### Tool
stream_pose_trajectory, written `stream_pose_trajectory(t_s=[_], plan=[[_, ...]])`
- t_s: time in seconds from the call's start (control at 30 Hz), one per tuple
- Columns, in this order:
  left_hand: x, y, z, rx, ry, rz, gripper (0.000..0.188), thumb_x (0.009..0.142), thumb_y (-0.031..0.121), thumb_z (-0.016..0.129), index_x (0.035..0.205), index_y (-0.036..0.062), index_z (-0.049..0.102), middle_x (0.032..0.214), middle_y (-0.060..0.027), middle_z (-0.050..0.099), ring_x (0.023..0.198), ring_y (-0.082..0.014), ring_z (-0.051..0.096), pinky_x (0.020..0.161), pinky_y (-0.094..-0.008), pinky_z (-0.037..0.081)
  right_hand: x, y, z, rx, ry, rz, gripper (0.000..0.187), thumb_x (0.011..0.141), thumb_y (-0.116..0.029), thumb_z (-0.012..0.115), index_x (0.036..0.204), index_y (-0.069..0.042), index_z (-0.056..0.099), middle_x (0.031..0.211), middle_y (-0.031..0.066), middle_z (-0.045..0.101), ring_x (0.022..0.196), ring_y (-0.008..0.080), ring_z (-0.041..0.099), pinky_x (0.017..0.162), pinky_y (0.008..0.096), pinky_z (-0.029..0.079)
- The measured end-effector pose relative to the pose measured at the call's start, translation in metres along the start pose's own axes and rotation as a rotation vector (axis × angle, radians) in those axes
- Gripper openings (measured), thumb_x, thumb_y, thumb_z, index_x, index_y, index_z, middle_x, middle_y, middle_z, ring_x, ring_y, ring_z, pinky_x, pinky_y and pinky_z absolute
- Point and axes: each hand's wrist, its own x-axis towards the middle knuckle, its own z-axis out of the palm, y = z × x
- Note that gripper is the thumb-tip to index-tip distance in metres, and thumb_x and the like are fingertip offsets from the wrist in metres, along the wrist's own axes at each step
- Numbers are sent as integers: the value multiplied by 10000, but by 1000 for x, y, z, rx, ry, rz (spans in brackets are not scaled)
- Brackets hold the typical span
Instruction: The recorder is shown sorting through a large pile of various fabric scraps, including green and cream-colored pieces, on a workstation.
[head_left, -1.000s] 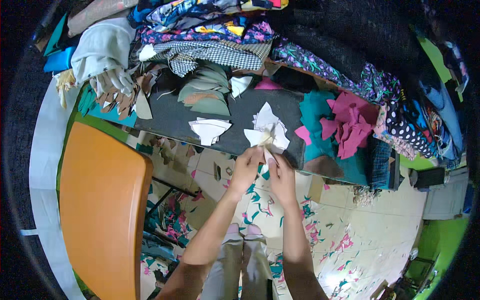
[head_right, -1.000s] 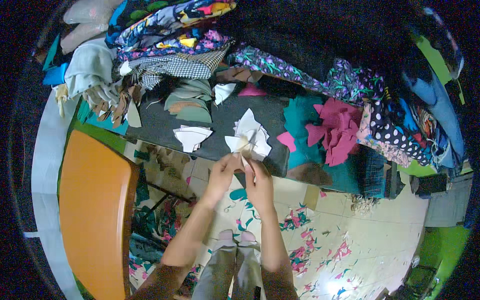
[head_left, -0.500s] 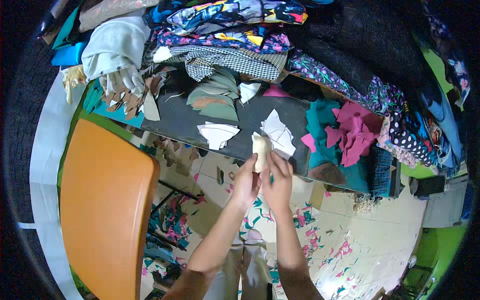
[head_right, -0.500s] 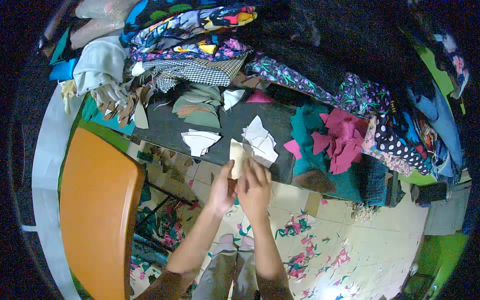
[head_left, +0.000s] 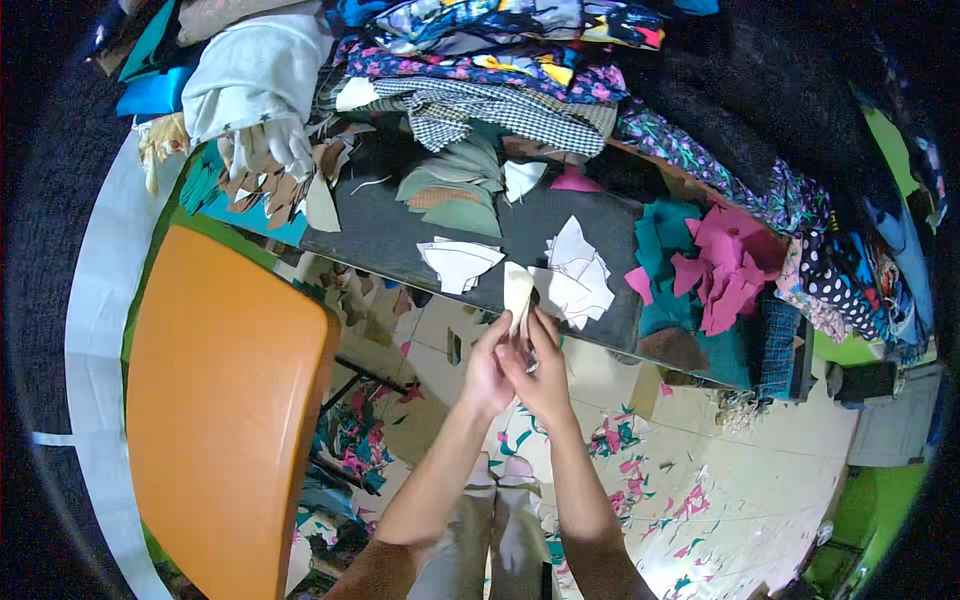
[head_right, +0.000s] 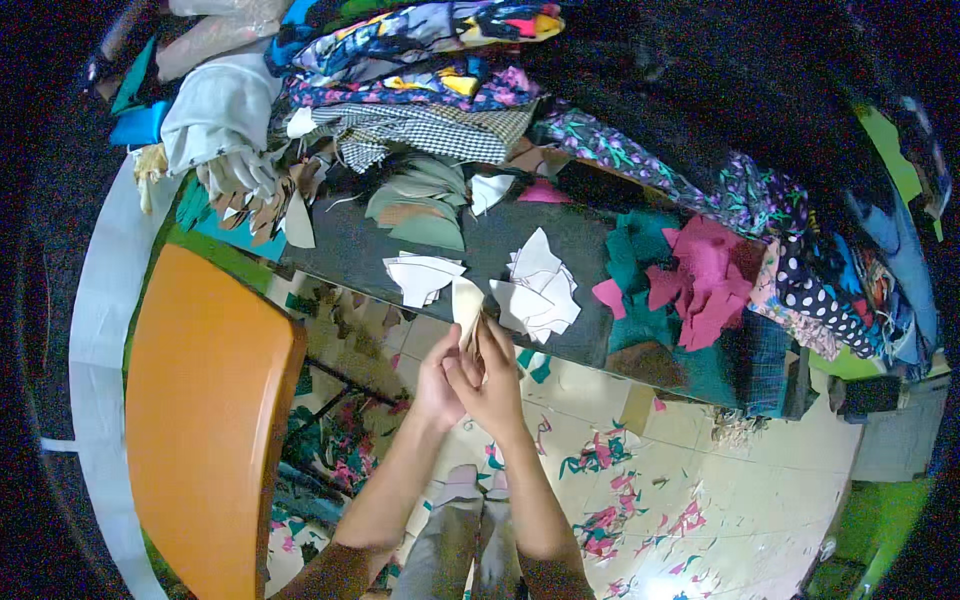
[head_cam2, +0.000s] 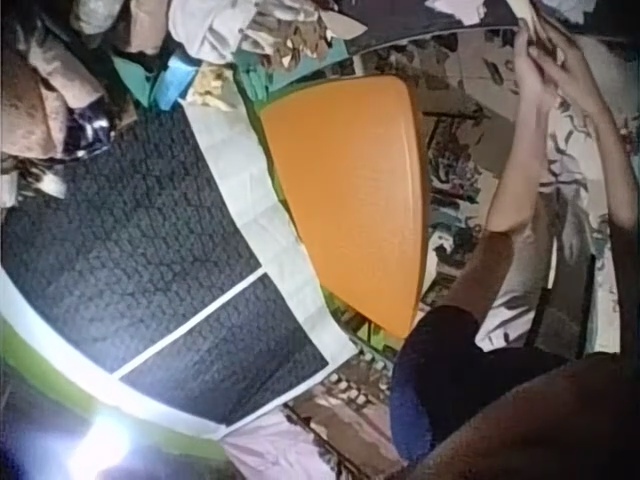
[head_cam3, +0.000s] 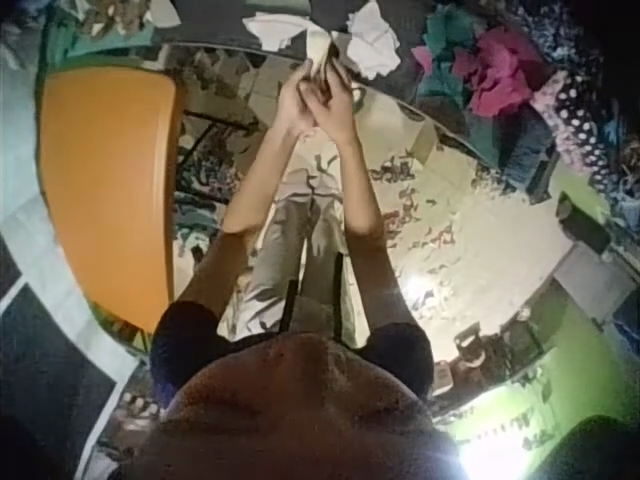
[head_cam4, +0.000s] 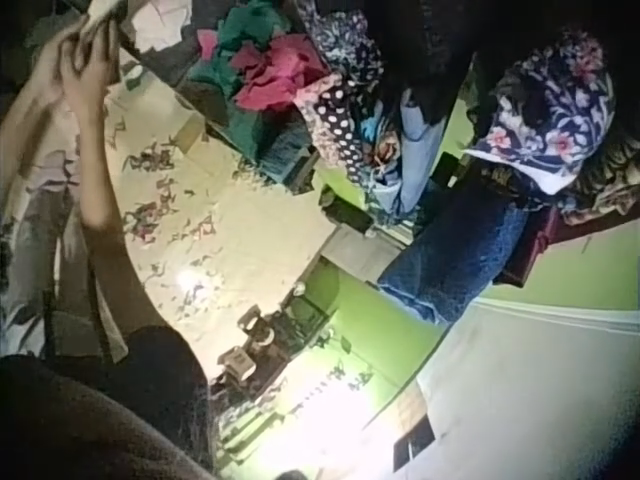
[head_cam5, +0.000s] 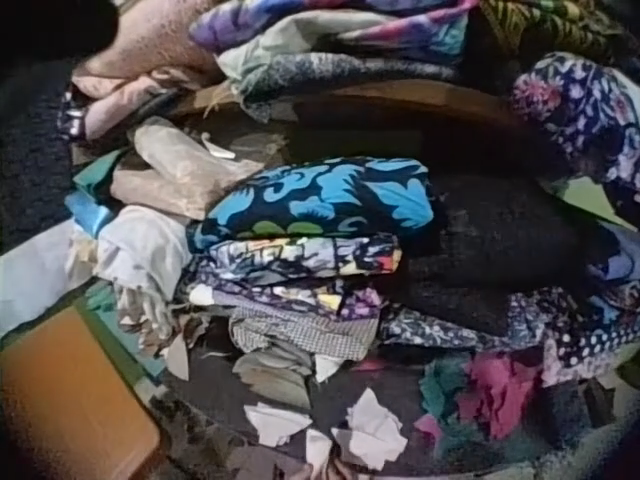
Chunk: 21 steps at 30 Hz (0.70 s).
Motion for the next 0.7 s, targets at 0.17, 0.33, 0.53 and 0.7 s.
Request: stream_pose_trajectory(t_s=[0.17,0.33,0.53,0.7], plan=[[-4,4,50,196,413,161,260,889,281,498,978,46,563,881,-40,588,801,-123,544,716,-267,433,4,6,11,212,-41,259,340,893,-133,474,1205,2,462,1158,144,528,1045,217,509,872,296,398],[-21,28,54,210,462,355,339,897,300,477,1065,9,519,1066,-65,561,970,-155,521,887,-298,373,8,9,22,354,73,345,307,904,-173,484,1165,-15,507,979,41,573,825,81,485,730,214,402],[-45,57,39,352,662,595,321,919,274,422,1104,13,452,1121,-59,494,1072,-147,461,1015,-404,316,48,11,12,73,137,268,212,864,-80,503,1065,-17,527,898,14,569,767,72,500,661,194,387],[-47,60,15,433,728,610,325,911,301,453,1067,24,517,1090,-57,529,1004,-131,489,904,-335,393,72,20,52,154,212,338,238,820,-98,541,1044,-18,533,797,68,577,698,107,506,637,243,410]])
